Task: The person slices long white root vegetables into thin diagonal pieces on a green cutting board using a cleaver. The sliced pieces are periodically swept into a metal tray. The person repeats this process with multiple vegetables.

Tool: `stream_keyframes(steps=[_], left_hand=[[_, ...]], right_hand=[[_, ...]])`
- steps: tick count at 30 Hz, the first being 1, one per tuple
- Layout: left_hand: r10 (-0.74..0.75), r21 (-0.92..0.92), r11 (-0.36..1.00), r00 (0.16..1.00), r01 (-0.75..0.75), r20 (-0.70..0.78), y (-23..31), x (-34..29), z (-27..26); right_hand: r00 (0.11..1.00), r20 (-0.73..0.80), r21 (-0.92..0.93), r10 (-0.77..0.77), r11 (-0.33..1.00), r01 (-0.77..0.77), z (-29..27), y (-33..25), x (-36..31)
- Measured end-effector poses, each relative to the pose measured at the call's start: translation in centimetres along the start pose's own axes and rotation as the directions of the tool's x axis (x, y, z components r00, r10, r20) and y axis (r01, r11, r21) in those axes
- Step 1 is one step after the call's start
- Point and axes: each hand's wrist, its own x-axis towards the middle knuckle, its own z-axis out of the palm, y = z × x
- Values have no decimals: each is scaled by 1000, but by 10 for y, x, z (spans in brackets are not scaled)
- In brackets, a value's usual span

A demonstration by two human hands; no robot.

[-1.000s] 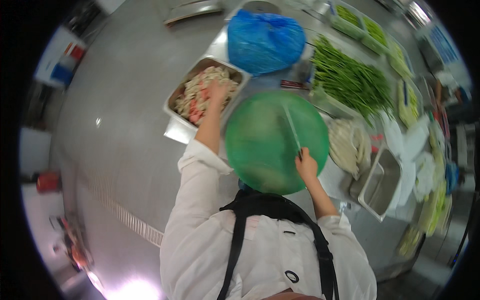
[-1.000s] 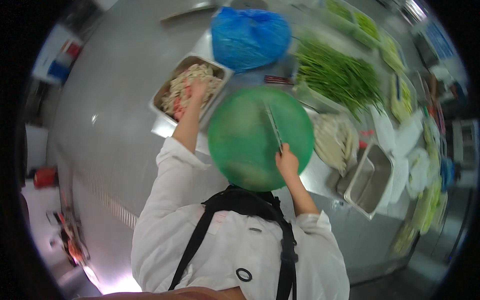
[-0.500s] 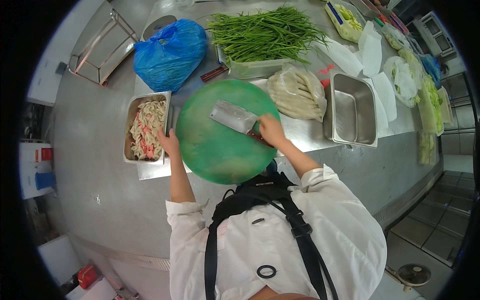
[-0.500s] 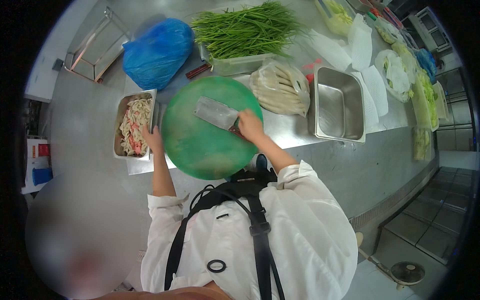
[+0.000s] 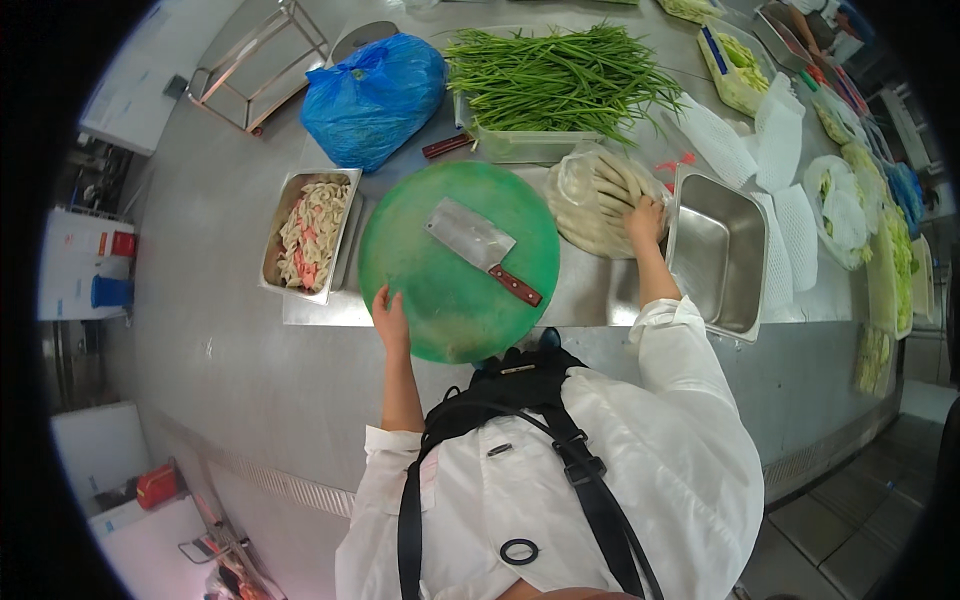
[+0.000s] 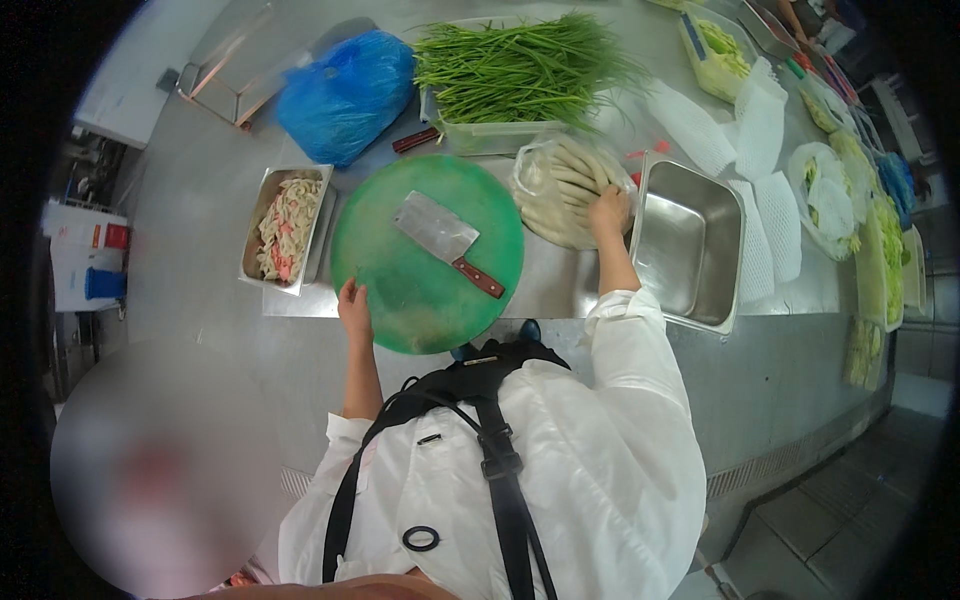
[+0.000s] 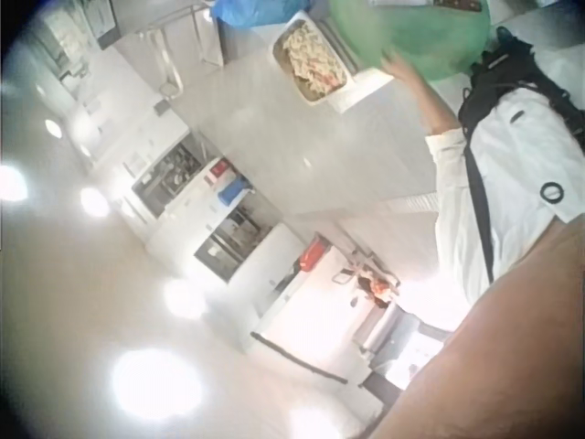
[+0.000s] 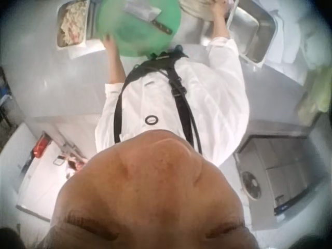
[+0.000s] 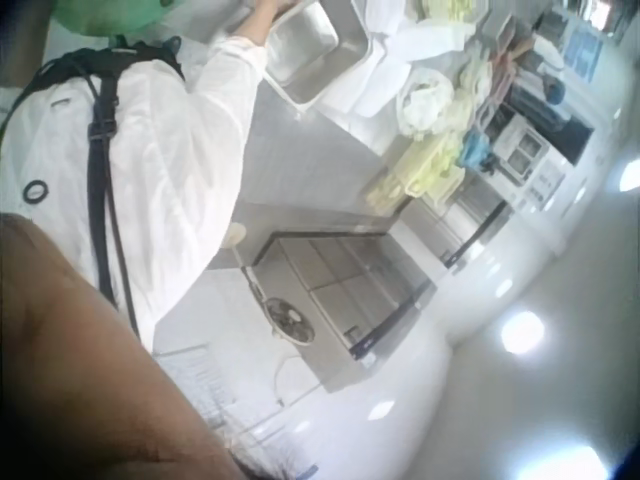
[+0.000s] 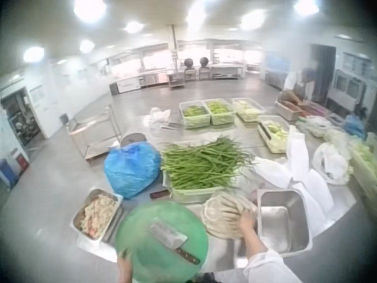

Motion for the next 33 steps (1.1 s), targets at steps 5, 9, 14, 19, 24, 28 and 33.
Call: stream_keyframes(steps=[5, 9, 14, 19, 24, 28, 33], left_hand=[[-149, -24, 989, 988, 148, -41, 0, -29, -27], [-179, 3, 984, 983, 179, -50, -2, -49, -47], [-135, 39, 990, 989, 138, -59, 3, -57, -36], [-119, 69, 990, 990, 125, -78, 14, -72, -28], [-113, 77, 990, 989, 121, -95, 16, -79, -29], [-148, 100, 983, 987, 153, -60, 28, -77, -30], [-116, 155, 979, 988, 132, -106, 16, -74, -40]], right_hand=[[978, 13, 11, -210, 978, 210, -3, -13, 1], [980, 87, -58, -180, 981, 185, -9, -26, 13], [960, 150, -121, -238, 959, 256, -12, -22, 30], [957, 109, -123, -269, 952, 282, -5, -14, 23], [974, 112, -96, -197, 973, 208, 18, -11, 15], [976, 124, -155, -177, 968, 196, 17, -5, 22], [970, 209, -253, -121, 952, 173, -15, -42, -2]])
